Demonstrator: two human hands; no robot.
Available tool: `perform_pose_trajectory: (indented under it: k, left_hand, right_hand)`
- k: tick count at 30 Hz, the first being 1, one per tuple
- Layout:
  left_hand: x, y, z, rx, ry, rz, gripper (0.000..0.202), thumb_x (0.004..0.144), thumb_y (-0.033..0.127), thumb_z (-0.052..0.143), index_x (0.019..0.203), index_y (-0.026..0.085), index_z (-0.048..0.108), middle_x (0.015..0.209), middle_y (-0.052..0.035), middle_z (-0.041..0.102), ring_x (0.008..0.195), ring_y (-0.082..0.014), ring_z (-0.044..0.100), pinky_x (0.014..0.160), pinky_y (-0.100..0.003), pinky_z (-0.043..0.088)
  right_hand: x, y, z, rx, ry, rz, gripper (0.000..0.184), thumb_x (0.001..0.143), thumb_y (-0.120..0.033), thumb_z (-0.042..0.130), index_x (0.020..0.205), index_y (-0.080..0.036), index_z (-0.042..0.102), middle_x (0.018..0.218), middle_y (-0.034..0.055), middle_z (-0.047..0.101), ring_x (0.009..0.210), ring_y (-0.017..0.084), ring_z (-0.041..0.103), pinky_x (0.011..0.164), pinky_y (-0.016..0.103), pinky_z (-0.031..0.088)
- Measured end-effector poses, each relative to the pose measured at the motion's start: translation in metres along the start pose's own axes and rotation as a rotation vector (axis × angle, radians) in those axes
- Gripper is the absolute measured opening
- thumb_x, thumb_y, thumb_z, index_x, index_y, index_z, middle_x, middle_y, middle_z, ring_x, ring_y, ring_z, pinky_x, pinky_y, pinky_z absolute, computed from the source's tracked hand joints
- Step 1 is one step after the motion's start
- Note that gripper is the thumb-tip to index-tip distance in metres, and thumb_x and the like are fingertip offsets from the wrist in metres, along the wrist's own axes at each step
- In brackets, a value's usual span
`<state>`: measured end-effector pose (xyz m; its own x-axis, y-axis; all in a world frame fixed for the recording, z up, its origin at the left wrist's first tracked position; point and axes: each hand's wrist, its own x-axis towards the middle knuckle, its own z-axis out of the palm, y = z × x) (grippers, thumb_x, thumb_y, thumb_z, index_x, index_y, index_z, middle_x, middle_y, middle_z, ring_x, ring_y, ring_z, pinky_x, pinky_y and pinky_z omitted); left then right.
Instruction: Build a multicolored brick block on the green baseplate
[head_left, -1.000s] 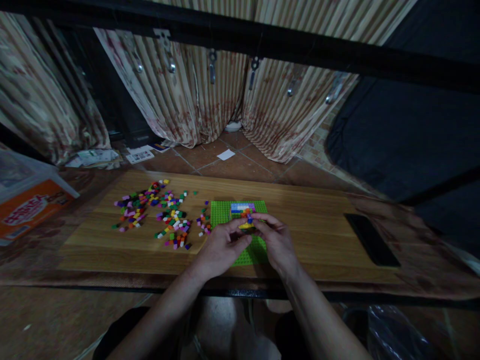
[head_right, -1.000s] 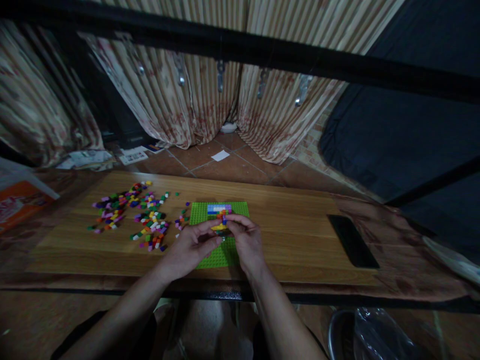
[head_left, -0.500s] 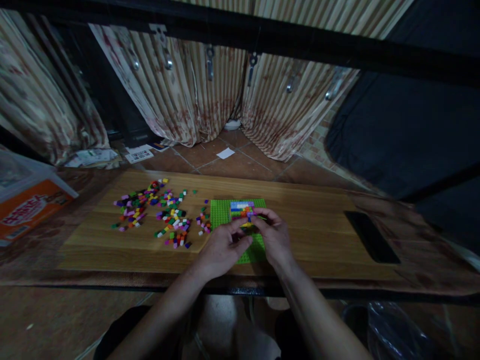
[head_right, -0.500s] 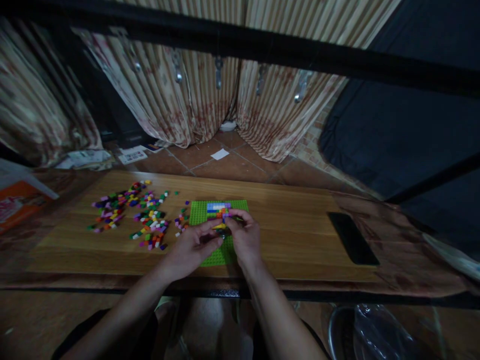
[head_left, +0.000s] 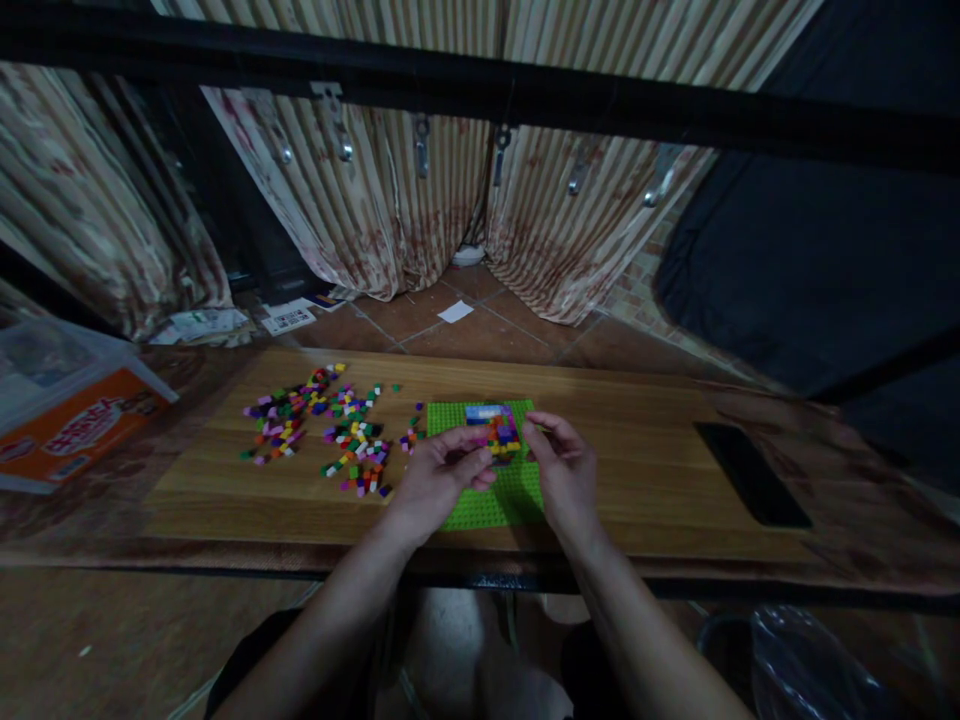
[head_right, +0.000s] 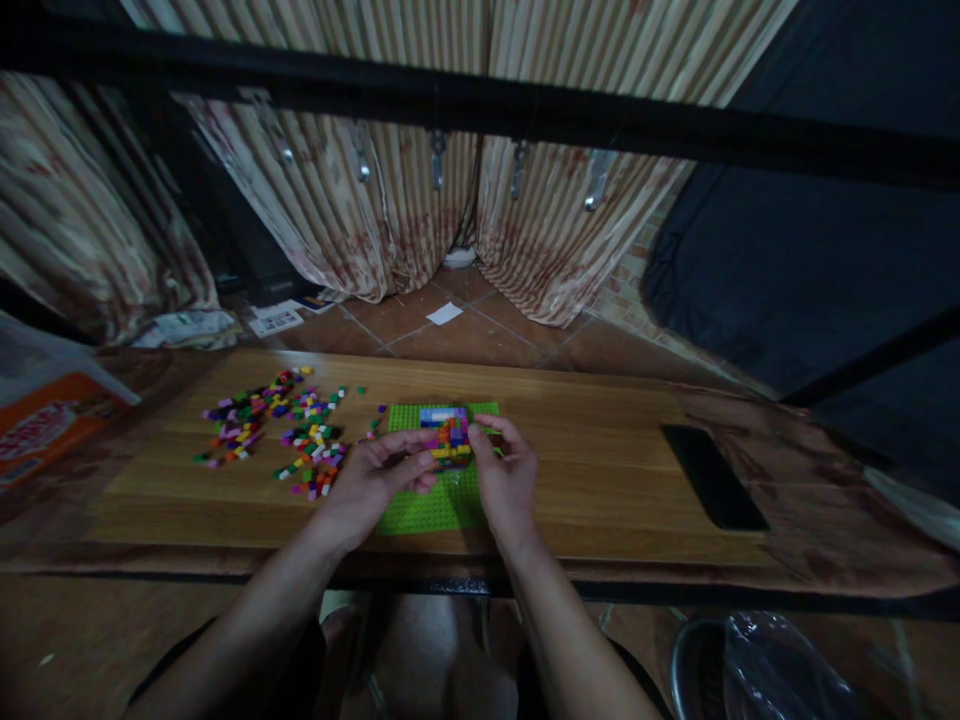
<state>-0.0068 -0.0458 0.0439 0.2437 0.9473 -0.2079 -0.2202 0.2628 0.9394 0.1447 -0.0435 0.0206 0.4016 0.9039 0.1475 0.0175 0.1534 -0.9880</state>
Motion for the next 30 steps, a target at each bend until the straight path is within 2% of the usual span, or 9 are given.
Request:
perform_pose_trajectory:
  k: [2, 5, 9, 13, 18, 25, 30]
  left_hand:
    - [-0.001, 0.004, -0.002, -0.121, 0.017, -0.026, 0.036, 0.069, 0.028, 0.076, 0.101, 0.013, 0.067, 0.078, -0.0015, 0.067, 0.062, -0.0099, 0.063, 0.063, -0.024, 0.052]
    - [-0.001, 0.007, -0.004, -0.245, -0.009, -0.041, 0.038, 0.068, 0.026, 0.078, 0.102, 0.013, 0.068, 0.079, -0.0024, 0.069, 0.065, -0.0109, 0.065, 0.067, -0.025, 0.053]
    - [0.0, 0.005, -0.006, -0.276, -0.057, -0.034, 0.038, 0.07, 0.025, 0.076, 0.105, 0.013, 0.068, 0.087, -0.0051, 0.071, 0.066, -0.0096, 0.064, 0.069, -0.025, 0.053]
    - [0.002, 0.003, -0.006, -0.248, -0.122, -0.031, 0.041, 0.071, 0.027, 0.075, 0.109, 0.015, 0.068, 0.1, -0.0073, 0.071, 0.068, -0.0086, 0.062, 0.069, -0.025, 0.052]
    - [0.002, 0.004, -0.007, -0.243, -0.187, -0.035, 0.044, 0.072, 0.026, 0.075, 0.114, 0.018, 0.067, 0.104, -0.0073, 0.07, 0.073, -0.009, 0.062, 0.069, -0.023, 0.05]
    - [0.001, 0.007, -0.009, -0.308, -0.193, -0.11, 0.045, 0.068, 0.021, 0.078, 0.111, 0.017, 0.067, 0.109, -0.0081, 0.068, 0.077, -0.009, 0.063, 0.071, -0.022, 0.049]
    - [0.001, 0.007, -0.007, -0.298, -0.189, -0.103, 0.042, 0.068, 0.022, 0.077, 0.108, 0.015, 0.067, 0.094, -0.0058, 0.069, 0.072, -0.0086, 0.061, 0.068, -0.022, 0.047]
  right_hand:
    - [-0.003, -0.007, -0.004, -0.067, -0.066, -0.121, 0.014, 0.08, -0.034, 0.064, 0.088, -0.025, 0.07, 0.085, 0.0011, 0.066, 0.079, 0.016, 0.059, 0.071, 0.03, 0.045]
    - [-0.012, -0.018, -0.005, -0.169, -0.247, -0.267, 0.014, 0.085, -0.029, 0.06, 0.092, -0.028, 0.071, 0.098, 0.0033, 0.065, 0.094, 0.019, 0.06, 0.082, 0.033, 0.046]
    - [-0.02, -0.026, -0.003, -0.269, -0.406, -0.362, 0.02, 0.087, -0.025, 0.057, 0.102, -0.03, 0.07, 0.107, 0.0041, 0.063, 0.1, 0.019, 0.059, 0.085, 0.033, 0.047]
    - [-0.02, -0.025, -0.003, -0.293, -0.409, -0.362, 0.022, 0.087, -0.026, 0.056, 0.105, -0.032, 0.069, 0.109, 0.0041, 0.063, 0.101, 0.019, 0.059, 0.085, 0.034, 0.048]
    - [-0.019, -0.025, -0.005, -0.28, -0.455, -0.35, 0.024, 0.088, -0.026, 0.056, 0.107, -0.032, 0.069, 0.111, 0.004, 0.062, 0.104, 0.02, 0.059, 0.091, 0.036, 0.047]
    - [-0.02, -0.026, -0.004, -0.139, -0.441, -0.255, 0.015, 0.084, -0.024, 0.062, 0.093, -0.031, 0.072, 0.107, 0.0024, 0.063, 0.104, 0.019, 0.059, 0.092, 0.035, 0.045]
    - [-0.019, -0.027, -0.005, 0.004, -0.396, -0.126, 0.01, 0.082, -0.025, 0.065, 0.088, -0.029, 0.073, 0.098, 0.0015, 0.067, 0.096, 0.018, 0.061, 0.087, 0.033, 0.047]
